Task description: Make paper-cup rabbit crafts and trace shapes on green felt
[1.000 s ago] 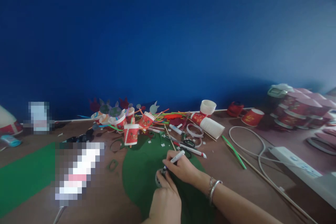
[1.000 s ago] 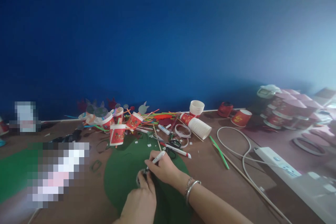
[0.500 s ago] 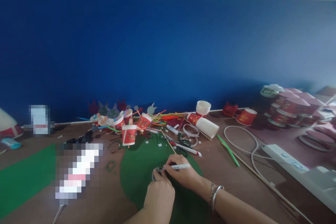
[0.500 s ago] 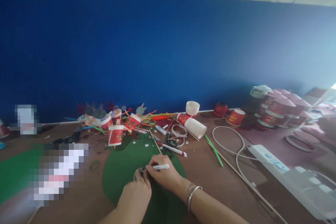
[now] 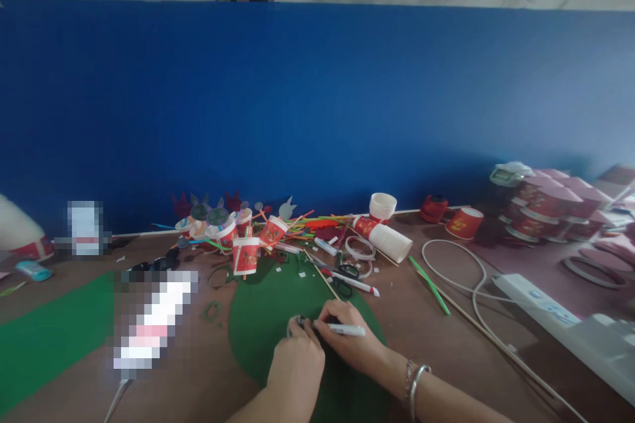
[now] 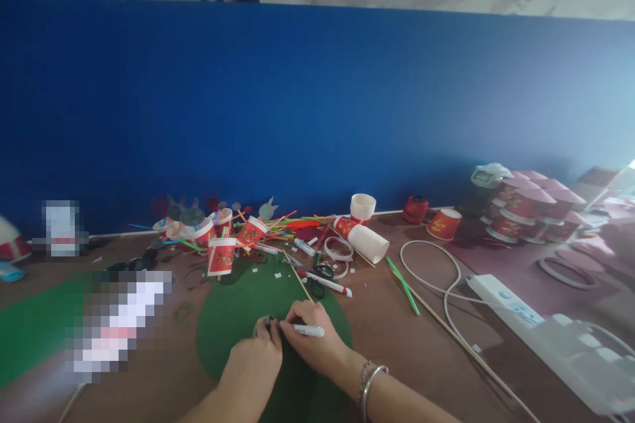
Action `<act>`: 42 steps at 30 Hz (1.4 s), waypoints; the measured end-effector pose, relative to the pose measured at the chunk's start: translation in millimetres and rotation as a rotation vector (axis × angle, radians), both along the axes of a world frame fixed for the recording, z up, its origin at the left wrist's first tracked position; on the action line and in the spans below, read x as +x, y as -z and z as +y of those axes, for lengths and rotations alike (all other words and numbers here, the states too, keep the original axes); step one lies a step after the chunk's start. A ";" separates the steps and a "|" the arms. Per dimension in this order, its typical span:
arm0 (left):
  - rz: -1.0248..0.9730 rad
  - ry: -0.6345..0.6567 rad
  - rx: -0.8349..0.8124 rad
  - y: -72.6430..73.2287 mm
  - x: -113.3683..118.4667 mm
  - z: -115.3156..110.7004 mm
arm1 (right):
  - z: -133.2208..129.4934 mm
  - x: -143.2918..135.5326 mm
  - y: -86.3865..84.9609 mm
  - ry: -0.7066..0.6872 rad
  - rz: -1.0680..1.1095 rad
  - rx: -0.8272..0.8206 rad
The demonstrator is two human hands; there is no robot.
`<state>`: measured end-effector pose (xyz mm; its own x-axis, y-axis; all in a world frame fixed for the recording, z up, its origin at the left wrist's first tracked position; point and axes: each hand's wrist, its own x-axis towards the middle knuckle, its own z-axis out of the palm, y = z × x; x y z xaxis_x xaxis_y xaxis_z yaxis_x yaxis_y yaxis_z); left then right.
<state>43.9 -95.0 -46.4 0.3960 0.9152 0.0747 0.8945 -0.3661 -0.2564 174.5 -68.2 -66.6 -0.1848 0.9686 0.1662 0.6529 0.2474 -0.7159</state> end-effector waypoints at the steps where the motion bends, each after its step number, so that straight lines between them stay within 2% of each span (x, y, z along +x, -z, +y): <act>1: -0.002 0.000 -0.004 -1.0 0.1 -0.2 | -1.3 -0.3 0.4 0.012 -0.003 -0.004; 6: -0.016 -0.006 -0.066 -8.2 -2.5 -1.2 | -9.3 -1.8 0.2 0.042 -0.011 -0.034; 12: -0.060 0.109 -0.076 -14.4 -10.2 3.6 | -17.0 -3.5 -7.4 0.066 -0.030 -0.075; 17: -0.066 0.113 -0.192 -16.0 -16.5 9.8 | -17.5 -3.1 -7.9 0.048 -0.019 -0.048; 22: -0.081 0.144 -0.283 -23.5 -25.2 15.0 | -18.6 -2.0 -4.3 0.037 -0.006 -0.032; 30: -0.058 0.341 -0.350 -30.8 -38.7 32.7 | -24.3 0.7 -8.6 0.097 0.236 -0.055; 33: -0.059 0.408 -0.360 -34.2 -42.9 39.2 | -38.7 -3.4 -12.7 0.025 0.105 0.058; 37: -0.055 0.485 -0.362 -37.2 -46.8 46.3 | -60.3 -13.8 -7.9 -0.272 -0.046 0.379; 39: -0.060 0.508 -0.362 -36.7 -48.6 50.2 | -66.7 -19.2 -2.0 -0.319 -0.159 0.524; 42: -0.079 0.543 -0.361 -36.0 -50.8 56.9 | -69.9 -27.2 5.4 -0.303 -0.337 0.635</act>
<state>-6.9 -38.1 -10.3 0.8144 0.5600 -0.1521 0.5697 -0.8214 0.0259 147.3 -138.1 -72.0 -0.5651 0.6060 0.5598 0.6483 0.7458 -0.1530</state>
